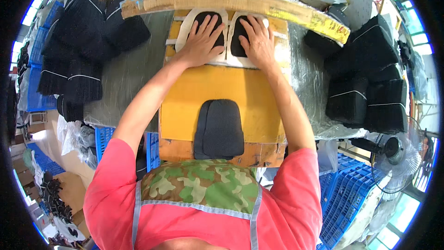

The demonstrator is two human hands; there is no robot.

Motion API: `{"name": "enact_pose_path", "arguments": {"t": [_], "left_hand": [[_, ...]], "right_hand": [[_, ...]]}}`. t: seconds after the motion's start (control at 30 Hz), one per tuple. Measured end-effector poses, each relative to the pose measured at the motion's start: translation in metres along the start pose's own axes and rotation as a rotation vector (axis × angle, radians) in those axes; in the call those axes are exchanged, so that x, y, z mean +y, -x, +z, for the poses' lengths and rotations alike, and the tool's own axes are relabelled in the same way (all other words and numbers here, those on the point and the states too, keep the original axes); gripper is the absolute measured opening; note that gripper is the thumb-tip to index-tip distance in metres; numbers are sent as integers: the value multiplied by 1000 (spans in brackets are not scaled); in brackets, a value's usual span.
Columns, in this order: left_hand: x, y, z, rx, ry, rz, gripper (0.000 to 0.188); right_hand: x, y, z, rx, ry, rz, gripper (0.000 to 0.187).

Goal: Printing adhesive or ink onto shoe component parts using a screen and squeegee.

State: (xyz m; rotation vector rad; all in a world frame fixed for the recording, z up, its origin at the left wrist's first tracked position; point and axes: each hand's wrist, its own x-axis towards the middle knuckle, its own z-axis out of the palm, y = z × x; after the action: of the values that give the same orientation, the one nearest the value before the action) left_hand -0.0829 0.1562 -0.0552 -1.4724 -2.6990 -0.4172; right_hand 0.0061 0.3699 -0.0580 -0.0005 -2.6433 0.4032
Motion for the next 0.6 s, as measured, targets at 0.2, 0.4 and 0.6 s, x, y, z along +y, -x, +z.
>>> {"name": "enact_pose_path", "arguments": {"t": [0.2, 0.4, 0.6], "left_hand": [[2, -1, 3, 104, 4, 45, 71], [-4, 5, -3, 159, 37, 28, 67], [-54, 57, -67, 672, 668, -357, 47]], "right_hand": [[1, 3, -3, -147, 45, -34, 73], [0, 1, -2, -137, 13, -74, 67], [-6, 1, -7, -26, -52, -120, 48]]}}
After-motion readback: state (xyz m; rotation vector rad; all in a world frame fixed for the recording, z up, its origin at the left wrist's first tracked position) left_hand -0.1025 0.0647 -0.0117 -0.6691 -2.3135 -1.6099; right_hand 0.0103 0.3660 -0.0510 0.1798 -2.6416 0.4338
